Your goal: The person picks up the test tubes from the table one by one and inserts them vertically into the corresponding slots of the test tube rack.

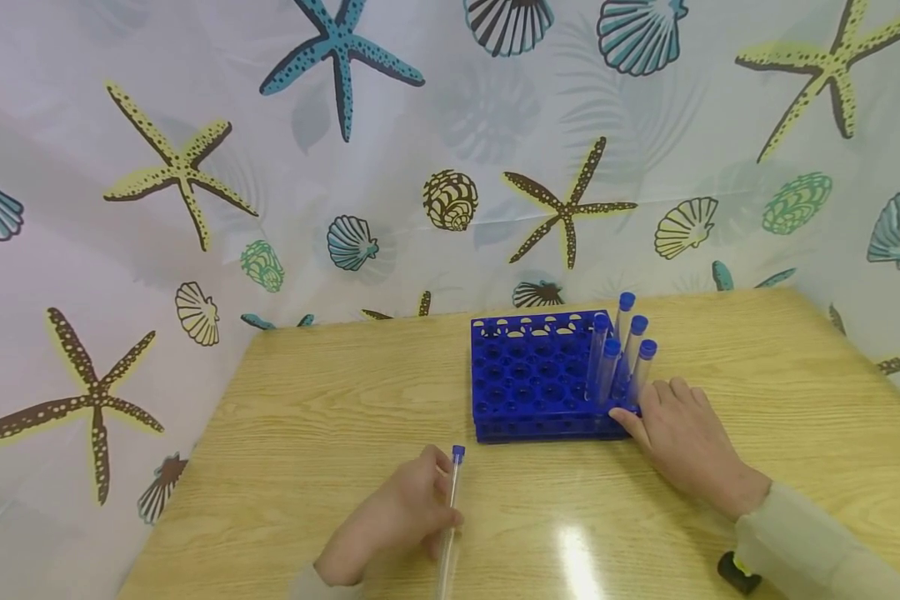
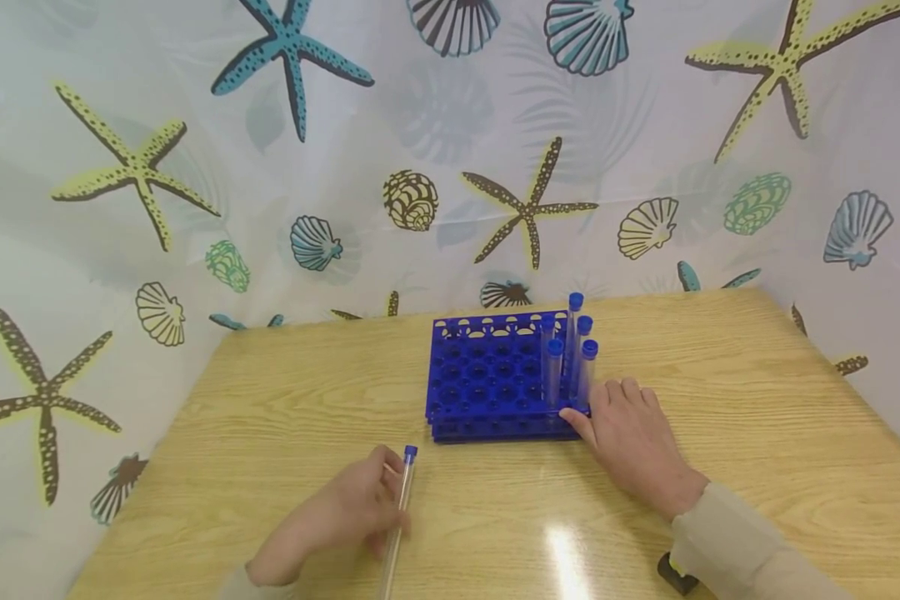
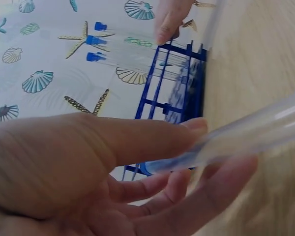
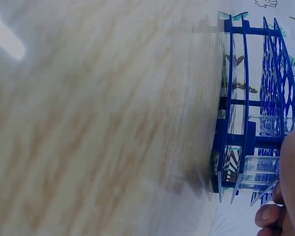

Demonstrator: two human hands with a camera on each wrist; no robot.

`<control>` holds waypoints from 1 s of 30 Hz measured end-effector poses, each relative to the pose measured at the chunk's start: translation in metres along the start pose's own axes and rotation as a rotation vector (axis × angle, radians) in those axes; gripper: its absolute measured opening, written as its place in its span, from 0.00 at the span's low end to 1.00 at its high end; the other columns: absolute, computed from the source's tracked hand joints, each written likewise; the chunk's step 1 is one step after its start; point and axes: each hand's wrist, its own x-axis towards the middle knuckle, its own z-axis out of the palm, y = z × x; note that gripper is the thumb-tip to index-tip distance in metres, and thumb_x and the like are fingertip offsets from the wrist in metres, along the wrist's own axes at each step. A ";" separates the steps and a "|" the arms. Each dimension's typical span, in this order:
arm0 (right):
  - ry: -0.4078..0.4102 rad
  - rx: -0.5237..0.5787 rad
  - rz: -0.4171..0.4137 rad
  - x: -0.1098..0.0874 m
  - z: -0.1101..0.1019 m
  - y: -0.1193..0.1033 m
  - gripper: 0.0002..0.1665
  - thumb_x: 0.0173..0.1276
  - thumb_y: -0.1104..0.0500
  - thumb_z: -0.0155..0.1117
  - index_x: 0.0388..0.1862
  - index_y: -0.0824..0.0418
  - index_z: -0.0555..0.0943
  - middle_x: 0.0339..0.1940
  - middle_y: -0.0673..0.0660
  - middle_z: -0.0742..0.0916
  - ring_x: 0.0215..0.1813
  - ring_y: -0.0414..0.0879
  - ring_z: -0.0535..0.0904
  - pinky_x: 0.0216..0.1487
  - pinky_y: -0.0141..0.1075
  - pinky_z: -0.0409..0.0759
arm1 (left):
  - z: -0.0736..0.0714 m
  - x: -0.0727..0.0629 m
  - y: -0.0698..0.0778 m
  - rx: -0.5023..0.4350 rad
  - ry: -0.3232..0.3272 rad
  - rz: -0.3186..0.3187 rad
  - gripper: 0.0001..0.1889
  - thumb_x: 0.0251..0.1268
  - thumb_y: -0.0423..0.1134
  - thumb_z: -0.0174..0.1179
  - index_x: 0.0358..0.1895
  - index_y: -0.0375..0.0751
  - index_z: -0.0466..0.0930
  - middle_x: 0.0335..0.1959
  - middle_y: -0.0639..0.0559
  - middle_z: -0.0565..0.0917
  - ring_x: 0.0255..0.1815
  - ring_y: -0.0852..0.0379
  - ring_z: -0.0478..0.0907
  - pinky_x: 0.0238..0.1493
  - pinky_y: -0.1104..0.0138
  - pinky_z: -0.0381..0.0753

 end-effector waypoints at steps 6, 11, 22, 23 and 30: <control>0.015 0.001 -0.005 0.000 0.003 0.000 0.28 0.77 0.41 0.51 0.23 0.58 0.61 0.21 0.50 0.65 0.27 0.46 0.56 0.32 0.36 0.51 | -0.012 0.003 0.011 -0.096 -0.021 0.057 0.27 0.59 0.25 0.67 0.58 0.35 0.62 0.49 0.39 0.72 0.23 0.54 0.78 0.25 0.56 0.84; 0.015 0.002 -0.003 0.000 0.002 0.000 0.28 0.78 0.42 0.50 0.23 0.58 0.62 0.21 0.51 0.65 0.27 0.46 0.55 0.32 0.36 0.51 | -0.015 0.006 0.021 -0.151 -0.007 0.174 0.26 0.63 0.24 0.63 0.60 0.36 0.61 0.51 0.39 0.68 0.31 0.52 0.81 0.30 0.52 0.86; -0.011 0.000 0.013 0.000 0.002 0.001 0.28 0.78 0.41 0.49 0.24 0.59 0.62 0.21 0.51 0.65 0.27 0.47 0.57 0.32 0.37 0.52 | -0.016 0.015 0.051 -0.138 0.182 0.457 0.26 0.64 0.25 0.63 0.61 0.46 0.64 0.49 0.43 0.72 0.41 0.52 0.83 0.34 0.63 0.87; -0.007 -0.002 0.012 0.000 0.002 0.001 0.28 0.78 0.41 0.49 0.23 0.59 0.62 0.21 0.51 0.65 0.27 0.47 0.56 0.32 0.37 0.52 | -0.015 0.016 0.054 -0.143 0.190 0.485 0.26 0.64 0.25 0.62 0.61 0.45 0.64 0.48 0.43 0.72 0.41 0.52 0.83 0.35 0.63 0.87; 0.013 -0.001 0.003 0.001 0.002 0.001 0.29 0.78 0.41 0.50 0.22 0.58 0.62 0.20 0.51 0.64 0.26 0.47 0.55 0.31 0.37 0.52 | -0.011 0.023 0.072 -0.059 0.281 0.584 0.25 0.65 0.27 0.63 0.62 0.41 0.64 0.47 0.50 0.75 0.45 0.56 0.81 0.36 0.67 0.86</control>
